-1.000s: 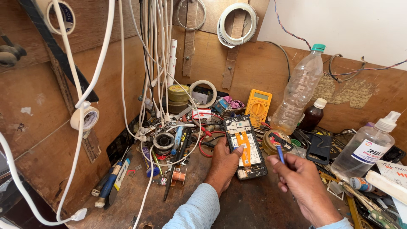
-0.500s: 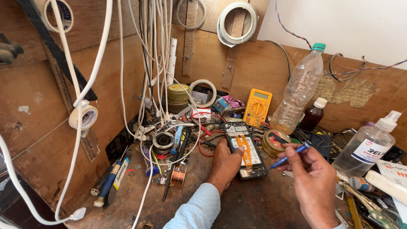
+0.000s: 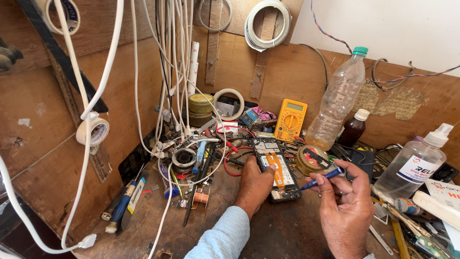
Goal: The person holds a disassembled mobile phone and uses a small screwdriver to manipulate components on the motherboard. They repeatedly probe and adjust small parts while holding the device steady with the other hand.
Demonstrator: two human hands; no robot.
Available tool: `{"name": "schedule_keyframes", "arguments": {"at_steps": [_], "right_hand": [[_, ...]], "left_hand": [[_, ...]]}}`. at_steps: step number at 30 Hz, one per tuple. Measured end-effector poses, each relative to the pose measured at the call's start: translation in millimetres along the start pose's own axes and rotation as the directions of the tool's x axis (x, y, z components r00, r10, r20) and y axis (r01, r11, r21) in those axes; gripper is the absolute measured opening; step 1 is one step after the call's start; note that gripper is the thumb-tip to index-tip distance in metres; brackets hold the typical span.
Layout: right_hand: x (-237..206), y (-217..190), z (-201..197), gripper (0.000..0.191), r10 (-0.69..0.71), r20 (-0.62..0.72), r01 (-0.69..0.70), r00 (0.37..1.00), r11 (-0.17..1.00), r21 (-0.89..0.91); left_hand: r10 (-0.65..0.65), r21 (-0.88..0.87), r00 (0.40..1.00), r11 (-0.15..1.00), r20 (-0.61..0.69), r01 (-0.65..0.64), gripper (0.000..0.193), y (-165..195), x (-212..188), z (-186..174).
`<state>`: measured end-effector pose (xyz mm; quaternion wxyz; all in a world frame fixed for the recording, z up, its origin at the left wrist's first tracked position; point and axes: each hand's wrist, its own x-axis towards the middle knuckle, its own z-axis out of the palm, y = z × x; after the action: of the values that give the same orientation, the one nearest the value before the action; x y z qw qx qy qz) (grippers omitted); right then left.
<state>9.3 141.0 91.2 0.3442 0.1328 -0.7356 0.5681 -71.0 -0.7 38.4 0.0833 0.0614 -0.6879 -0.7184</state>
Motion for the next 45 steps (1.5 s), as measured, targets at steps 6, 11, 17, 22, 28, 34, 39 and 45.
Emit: {"name": "schedule_keyframes", "arguments": {"at_steps": [6,11,17,22,28,34,39,45], "right_hand": [[-1,2,1,0.040,0.011,0.004,-0.011,1.000,1.000,-0.003],[0,6,0,0.040,-0.009,-0.031,0.010,0.999,1.000,0.025],[3,11,-3,0.040,0.003,-0.066,-0.001,0.998,1.000,0.025],[5,10,-4,0.039,0.007,-0.074,-0.005,0.997,0.999,0.037],[5,4,-4,0.037,0.027,-0.058,-0.028,0.998,1.000,-0.013],[4,5,-2,0.038,0.018,-0.070,-0.017,0.997,1.000,0.017],[1,6,2,0.039,0.020,-0.061,-0.017,0.998,0.999,0.050],[-3,1,5,0.039,0.031,-0.007,-0.031,0.999,0.996,0.087]], "left_hand": [[0.034,-0.086,0.999,0.996,0.017,-0.033,0.034,-3,1,1],[0.003,-0.185,0.998,0.983,0.058,0.007,0.032,-4,2,1],[0.008,-0.202,0.997,0.979,0.072,0.007,0.032,-4,3,1],[0.006,-0.326,0.991,0.945,0.133,0.038,0.033,-4,2,1],[-0.066,-0.296,0.985,0.949,0.161,0.112,0.034,2,0,-1],[-0.061,-0.322,0.983,0.940,0.173,0.115,0.035,4,-1,-2],[-0.034,-0.319,0.986,0.944,0.164,0.086,0.035,1,0,-2],[-0.017,-0.309,0.988,0.949,0.155,0.065,0.034,0,0,-1]]}}
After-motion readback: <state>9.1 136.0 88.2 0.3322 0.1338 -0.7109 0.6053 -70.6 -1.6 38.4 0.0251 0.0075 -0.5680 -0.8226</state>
